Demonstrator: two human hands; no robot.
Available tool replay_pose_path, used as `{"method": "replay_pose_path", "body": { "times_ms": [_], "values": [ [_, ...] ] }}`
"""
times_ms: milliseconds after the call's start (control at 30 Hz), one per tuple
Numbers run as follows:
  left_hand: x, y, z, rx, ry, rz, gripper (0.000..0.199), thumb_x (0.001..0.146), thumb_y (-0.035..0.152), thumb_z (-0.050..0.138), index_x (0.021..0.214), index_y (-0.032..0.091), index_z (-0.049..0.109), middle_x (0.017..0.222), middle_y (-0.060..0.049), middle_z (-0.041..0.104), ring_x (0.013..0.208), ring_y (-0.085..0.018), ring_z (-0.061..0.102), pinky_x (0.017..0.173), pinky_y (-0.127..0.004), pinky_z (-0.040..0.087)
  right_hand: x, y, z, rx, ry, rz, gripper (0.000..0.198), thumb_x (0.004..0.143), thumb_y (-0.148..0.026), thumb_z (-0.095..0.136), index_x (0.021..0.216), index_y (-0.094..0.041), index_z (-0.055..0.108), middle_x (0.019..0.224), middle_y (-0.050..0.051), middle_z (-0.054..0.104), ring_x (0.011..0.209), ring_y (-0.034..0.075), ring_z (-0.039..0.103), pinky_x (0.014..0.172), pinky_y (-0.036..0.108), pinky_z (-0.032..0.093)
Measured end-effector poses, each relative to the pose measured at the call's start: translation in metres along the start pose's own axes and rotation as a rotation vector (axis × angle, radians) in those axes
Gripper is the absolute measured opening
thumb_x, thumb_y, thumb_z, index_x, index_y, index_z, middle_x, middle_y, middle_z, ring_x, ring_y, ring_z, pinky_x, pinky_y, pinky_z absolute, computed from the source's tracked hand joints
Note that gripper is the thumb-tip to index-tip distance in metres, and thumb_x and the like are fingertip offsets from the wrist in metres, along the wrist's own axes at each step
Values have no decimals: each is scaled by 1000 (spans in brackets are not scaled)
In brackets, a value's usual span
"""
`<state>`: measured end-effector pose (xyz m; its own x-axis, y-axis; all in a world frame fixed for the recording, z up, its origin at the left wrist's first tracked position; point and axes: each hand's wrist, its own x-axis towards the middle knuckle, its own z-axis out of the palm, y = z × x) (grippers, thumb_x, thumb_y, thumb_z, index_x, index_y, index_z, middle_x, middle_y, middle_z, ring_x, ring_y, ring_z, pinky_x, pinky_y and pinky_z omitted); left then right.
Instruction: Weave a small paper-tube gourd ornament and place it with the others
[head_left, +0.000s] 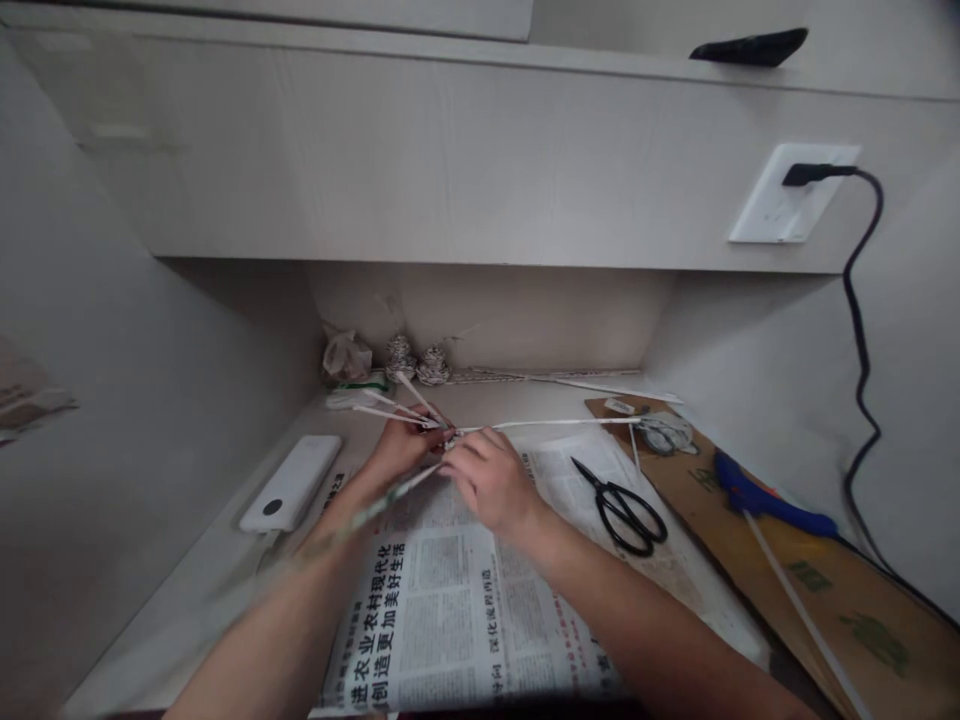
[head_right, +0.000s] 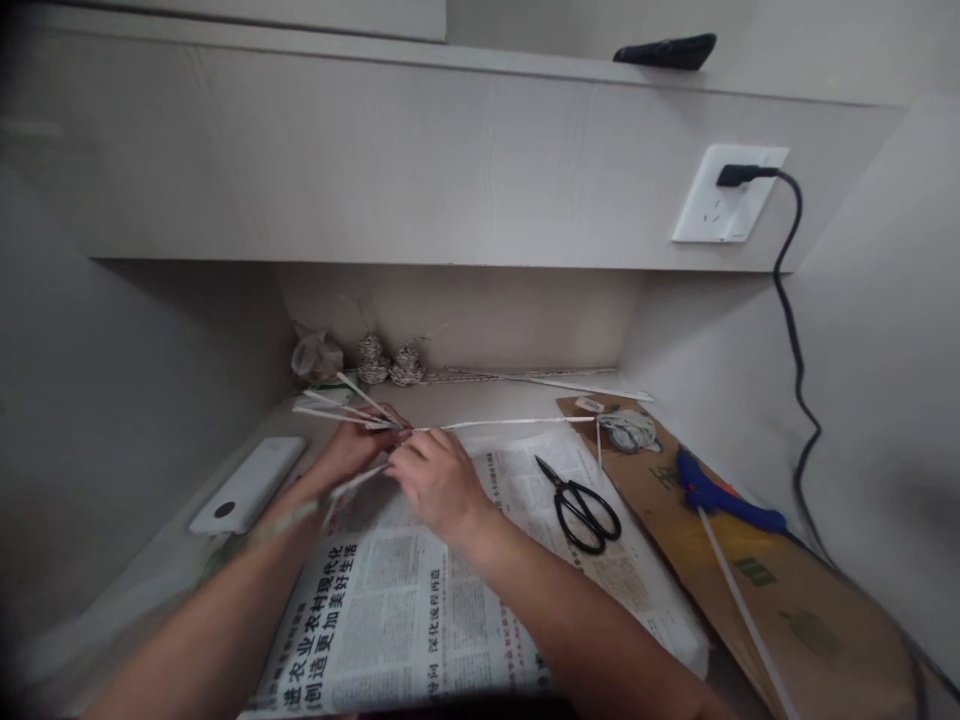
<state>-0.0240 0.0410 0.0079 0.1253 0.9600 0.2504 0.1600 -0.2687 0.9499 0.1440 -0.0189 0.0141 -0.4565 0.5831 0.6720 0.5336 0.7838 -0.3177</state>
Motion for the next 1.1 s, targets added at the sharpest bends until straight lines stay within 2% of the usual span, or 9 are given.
{"method": "replay_pose_path", "body": {
  "times_ms": [67, 167, 267, 333, 433, 500, 633, 900, 1100],
  "values": [
    [1, -1, -1, -22, -6, -32, 18, 61, 27, 73, 68, 14, 64, 62, 0, 62, 57, -13, 56, 53, -24, 47, 2, 11, 4, 211, 188, 214, 15, 92, -30, 51, 86, -21, 62, 84, 5, 63, 79, 18, 56, 74, 31, 44],
    [3, -3, -1, -41, -30, -54, 23, 61, 32, 74, 71, 14, 65, 62, 0, 61, 56, -14, 56, 52, -25, 48, 1, 30, 7, 656, 442, 565, 22, 89, -42, 54, 81, -21, 54, 67, -1, 59, 60, 14, 56, 59, 26, 45],
    [1, -2, 3, -64, -43, -73, 27, 59, 35, 76, 72, 13, 64, 64, -1, 62, 59, -15, 57, 52, -25, 49, -5, 42, 12, 976, 547, 711, 29, 82, -48, 60, 79, -21, 52, 66, -2, 59, 55, 13, 57, 52, 24, 45],
    [-2, 1, 7, -63, -43, -71, 27, 59, 35, 77, 70, 13, 63, 62, -1, 61, 57, -14, 57, 51, -24, 49, -10, 43, 17, 996, 520, 714, 28, 77, -46, 67, 82, -20, 57, 74, 0, 63, 61, 14, 60, 54, 24, 46],
    [-7, 7, 13, -28, -57, -32, 23, 62, 31, 75, 68, 14, 61, 57, 1, 59, 52, -12, 54, 50, -23, 46, -15, 41, 22, 832, 363, 701, 24, 74, -38, 71, 88, -19, 65, 77, 2, 67, 65, 14, 60, 59, 24, 46],
    [-10, 9, 17, 0, -81, -9, 20, 65, 29, 73, 69, 14, 62, 58, 1, 59, 52, -12, 55, 51, -23, 46, -17, 40, 24, 721, 305, 702, 22, 75, -36, 69, 86, -18, 67, 73, 2, 67, 63, 15, 59, 60, 25, 46],
    [-11, 8, 20, 3, -92, 1, 18, 68, 28, 72, 72, 13, 64, 58, 1, 60, 53, -12, 54, 51, -22, 44, -19, 42, 25, 666, 315, 679, 20, 78, -38, 65, 78, -18, 65, 69, 2, 65, 62, 15, 57, 58, 24, 45],
    [-8, 3, 19, -108, -182, -60, 22, 67, 30, 74, 76, 11, 65, 63, -1, 62, 56, -12, 55, 54, -23, 46, -18, 46, 23, 847, 374, 708, 18, 75, -35, 68, 73, -19, 61, 61, -3, 60, 57, 13, 54, 57, 23, 44],
    [-12, 8, 22, -11, -103, -13, 22, 67, 31, 74, 74, 13, 65, 58, -1, 61, 54, -13, 55, 52, -24, 45, -17, 47, 19, 760, 317, 776, 25, 72, -40, 70, 76, -16, 70, 70, 4, 69, 64, 17, 61, 62, 27, 47]
  ]
}}
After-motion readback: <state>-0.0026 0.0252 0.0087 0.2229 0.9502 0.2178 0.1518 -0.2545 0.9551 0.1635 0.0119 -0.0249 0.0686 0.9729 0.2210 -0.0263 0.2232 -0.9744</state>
